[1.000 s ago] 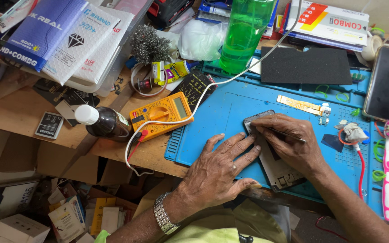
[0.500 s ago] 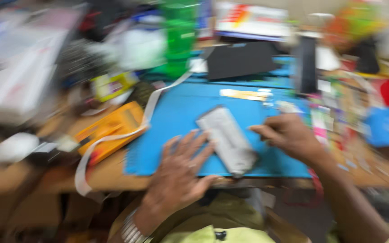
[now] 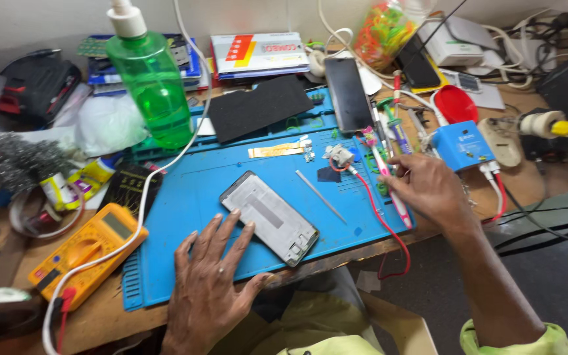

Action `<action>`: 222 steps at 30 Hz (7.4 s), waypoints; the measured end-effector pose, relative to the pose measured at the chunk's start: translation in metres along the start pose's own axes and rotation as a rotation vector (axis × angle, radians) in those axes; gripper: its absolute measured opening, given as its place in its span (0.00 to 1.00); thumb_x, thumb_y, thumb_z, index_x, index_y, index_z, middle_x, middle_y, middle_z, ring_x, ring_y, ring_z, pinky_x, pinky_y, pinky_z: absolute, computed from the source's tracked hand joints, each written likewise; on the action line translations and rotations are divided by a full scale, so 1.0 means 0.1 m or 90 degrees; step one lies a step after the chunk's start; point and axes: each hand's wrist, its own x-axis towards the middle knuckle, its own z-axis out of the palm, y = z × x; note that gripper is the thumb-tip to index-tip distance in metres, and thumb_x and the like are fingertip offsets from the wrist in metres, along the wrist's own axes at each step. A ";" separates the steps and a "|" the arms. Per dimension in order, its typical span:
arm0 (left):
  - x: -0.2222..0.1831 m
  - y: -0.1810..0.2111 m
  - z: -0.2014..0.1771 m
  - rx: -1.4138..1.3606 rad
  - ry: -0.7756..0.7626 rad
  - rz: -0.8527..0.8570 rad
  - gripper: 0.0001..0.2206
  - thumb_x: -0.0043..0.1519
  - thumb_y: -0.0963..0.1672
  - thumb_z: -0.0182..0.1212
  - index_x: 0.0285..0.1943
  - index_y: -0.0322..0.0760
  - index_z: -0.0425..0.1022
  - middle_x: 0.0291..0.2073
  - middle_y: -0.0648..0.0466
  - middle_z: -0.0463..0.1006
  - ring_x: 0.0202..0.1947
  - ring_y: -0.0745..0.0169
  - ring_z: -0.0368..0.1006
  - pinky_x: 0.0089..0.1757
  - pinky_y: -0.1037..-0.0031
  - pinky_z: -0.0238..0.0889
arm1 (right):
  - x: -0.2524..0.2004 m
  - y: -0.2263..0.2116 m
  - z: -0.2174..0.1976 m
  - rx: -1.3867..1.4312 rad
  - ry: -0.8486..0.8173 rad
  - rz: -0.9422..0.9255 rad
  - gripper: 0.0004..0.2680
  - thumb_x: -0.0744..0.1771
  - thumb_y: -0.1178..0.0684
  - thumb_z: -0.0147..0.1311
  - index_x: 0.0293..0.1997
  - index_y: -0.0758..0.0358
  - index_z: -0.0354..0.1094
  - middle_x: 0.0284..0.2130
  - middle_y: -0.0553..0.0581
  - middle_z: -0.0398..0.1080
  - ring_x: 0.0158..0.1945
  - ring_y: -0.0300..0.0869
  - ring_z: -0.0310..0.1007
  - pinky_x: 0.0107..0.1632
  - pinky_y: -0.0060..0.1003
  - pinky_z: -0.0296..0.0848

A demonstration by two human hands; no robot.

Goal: The person cleans the interior of a smartphone chassis with a toothbrush, uses tweezers to manipulate small internal components, and then picks up and examines a new replacement screen assembly next to the disassembled phone.

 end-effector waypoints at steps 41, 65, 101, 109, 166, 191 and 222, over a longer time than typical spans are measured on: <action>-0.18 -0.03 -0.03 0.008 0.041 0.071 0.34 0.60 0.62 0.55 0.72 0.48 0.66 0.73 0.55 0.62 0.73 0.54 0.54 0.65 0.45 0.41 | -0.12 -1.78 0.46 0.072 0.078 -0.421 0.12 0.67 0.61 0.57 0.55 0.53 0.77 0.38 0.61 0.73 0.35 0.51 0.76 0.36 0.45 0.75; -0.12 -0.04 -0.02 -0.005 0.005 0.067 0.36 0.58 0.62 0.56 0.73 0.49 0.65 0.73 0.55 0.61 0.72 0.53 0.52 0.64 0.43 0.39 | -0.11 -1.56 0.50 0.041 0.031 -0.321 0.11 0.67 0.57 0.57 0.55 0.50 0.76 0.34 0.58 0.70 0.32 0.49 0.74 0.34 0.46 0.74; -0.17 -0.12 -0.15 -0.646 0.271 -0.099 0.32 0.69 0.53 0.57 0.79 0.36 0.57 0.76 0.48 0.62 0.73 0.53 0.59 0.68 0.61 0.53 | -0.99 -1.59 0.32 -0.052 -0.090 -0.162 0.36 0.61 0.31 0.60 0.71 0.66 0.57 0.55 0.68 0.65 0.43 0.57 0.76 0.35 0.50 0.79; 0.13 -0.16 0.08 -1.111 0.228 -0.274 0.34 0.68 0.55 0.45 0.81 0.39 0.45 0.73 0.49 0.59 0.70 0.55 0.57 0.65 0.62 0.48 | -0.60 -1.79 0.27 0.092 -0.132 -0.158 0.36 0.57 0.37 0.64 0.70 0.66 0.56 0.44 0.66 0.70 0.48 0.57 0.74 0.51 0.51 0.75; 1.63 -0.86 0.29 -1.486 0.270 -0.115 0.44 0.66 0.68 0.27 0.58 0.29 0.71 0.38 0.46 0.77 0.37 0.51 0.75 0.44 0.57 0.73 | -0.54 -1.53 0.68 0.219 0.044 -0.350 0.20 0.63 0.69 0.51 0.62 0.57 0.71 0.35 0.61 0.71 0.33 0.52 0.73 0.35 0.44 0.74; 1.57 -0.81 0.17 -1.482 0.292 -0.113 0.49 0.62 0.71 0.23 0.60 0.29 0.70 0.40 0.46 0.77 0.40 0.52 0.76 0.45 0.58 0.74 | -0.51 -1.27 0.33 -0.064 -0.033 -0.200 0.13 0.65 0.55 0.58 0.56 0.58 0.73 0.44 0.60 0.74 0.47 0.51 0.75 0.48 0.45 0.76; 1.63 -0.93 0.30 -1.182 0.188 -0.180 0.44 0.65 0.67 0.27 0.65 0.30 0.71 0.40 0.43 0.80 0.43 0.53 0.80 0.43 0.60 0.78 | -0.04 -1.31 0.65 0.741 -0.255 -0.036 0.06 0.69 0.61 0.55 0.47 0.73 0.72 0.40 0.65 0.78 0.41 0.44 0.80 0.47 0.40 0.81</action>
